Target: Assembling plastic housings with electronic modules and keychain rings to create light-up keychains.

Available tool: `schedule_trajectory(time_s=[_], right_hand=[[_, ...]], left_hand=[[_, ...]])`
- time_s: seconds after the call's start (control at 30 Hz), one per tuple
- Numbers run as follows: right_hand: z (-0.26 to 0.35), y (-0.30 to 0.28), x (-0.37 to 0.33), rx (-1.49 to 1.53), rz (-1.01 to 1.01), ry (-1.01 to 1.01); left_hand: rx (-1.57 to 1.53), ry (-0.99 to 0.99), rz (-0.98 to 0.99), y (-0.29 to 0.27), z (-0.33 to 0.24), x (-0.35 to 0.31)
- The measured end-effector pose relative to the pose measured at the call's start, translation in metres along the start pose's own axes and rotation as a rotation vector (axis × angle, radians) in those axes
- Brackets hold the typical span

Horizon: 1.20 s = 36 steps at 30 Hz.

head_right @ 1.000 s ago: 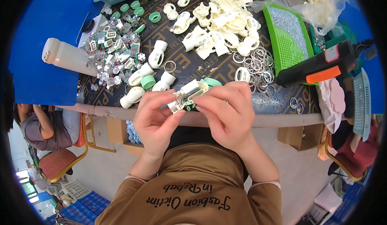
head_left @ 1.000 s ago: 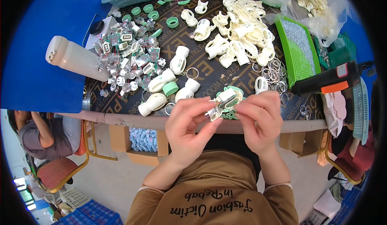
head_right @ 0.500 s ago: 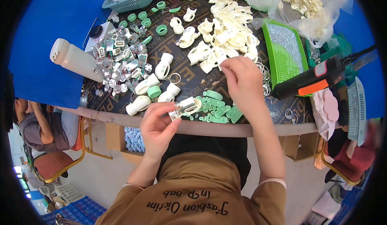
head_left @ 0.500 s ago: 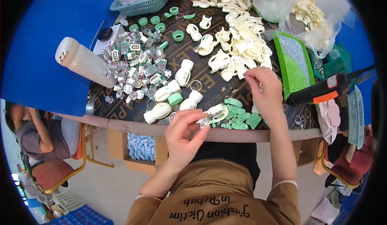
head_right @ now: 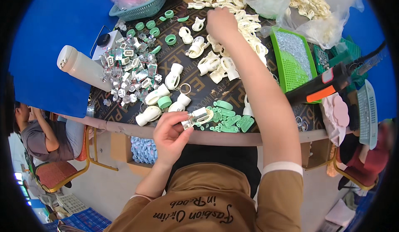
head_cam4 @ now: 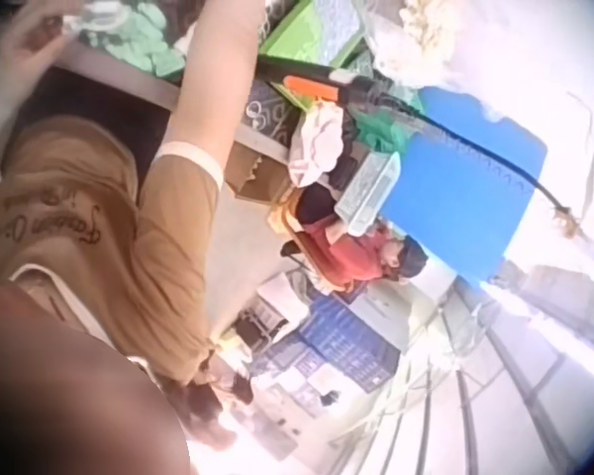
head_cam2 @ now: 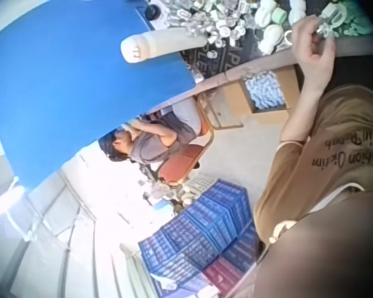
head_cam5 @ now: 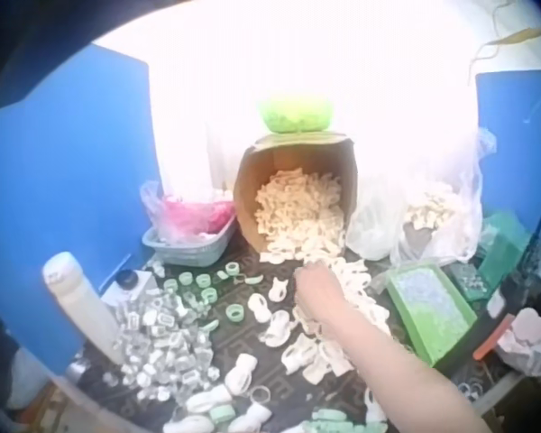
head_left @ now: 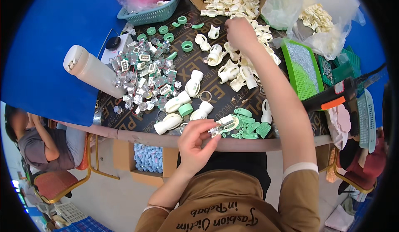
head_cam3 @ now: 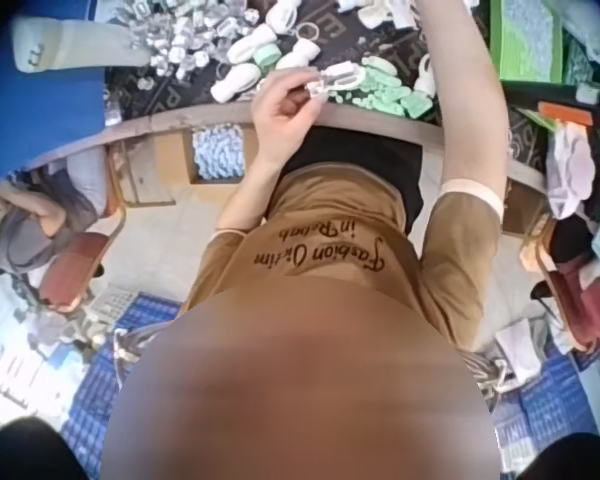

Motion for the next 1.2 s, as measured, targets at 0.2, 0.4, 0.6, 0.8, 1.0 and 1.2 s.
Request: schedule_trajectory(time_s=[0.2,0.4,0.6,0.8,1.0,1.2], right_hand=[[-0.056,0.034,0.036,0.002,0.258,0.282],[-0.026,0.034,0.029,0.176,0.152,0.024],[-0.042,0.006,0.006,1.278,0.197,0.346],[0.037,-0.079,-0.074,1.181,0.211,0.032],[0.042,-0.128,-0.169,0.9,0.222,-0.137],[0.049,-0.15,-0.205,0.713,0.025,-0.256]], left_hand=[[-0.001,-0.019,0.021,0.001,0.0,0.002],[0.082,0.009,0.016,-0.002,-0.003,0.001],[0.109,0.011,0.034,0.001,-0.008,0.0],[-0.073,-0.021,0.009,-0.006,-0.003,-0.002],[-0.298,-0.015,0.058,0.005,-0.011,0.0],[-0.246,0.042,0.107,0.028,-0.024,0.002]])
Point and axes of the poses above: each hand's wrist, its own x-axis towards the middle knuckle, its own y-axis out of the palm, z = x × y, the point moved 8 cm from there along x, towards the middle knuckle, and after that the axes turned 2 degrees about z, right-handed, at the moved point
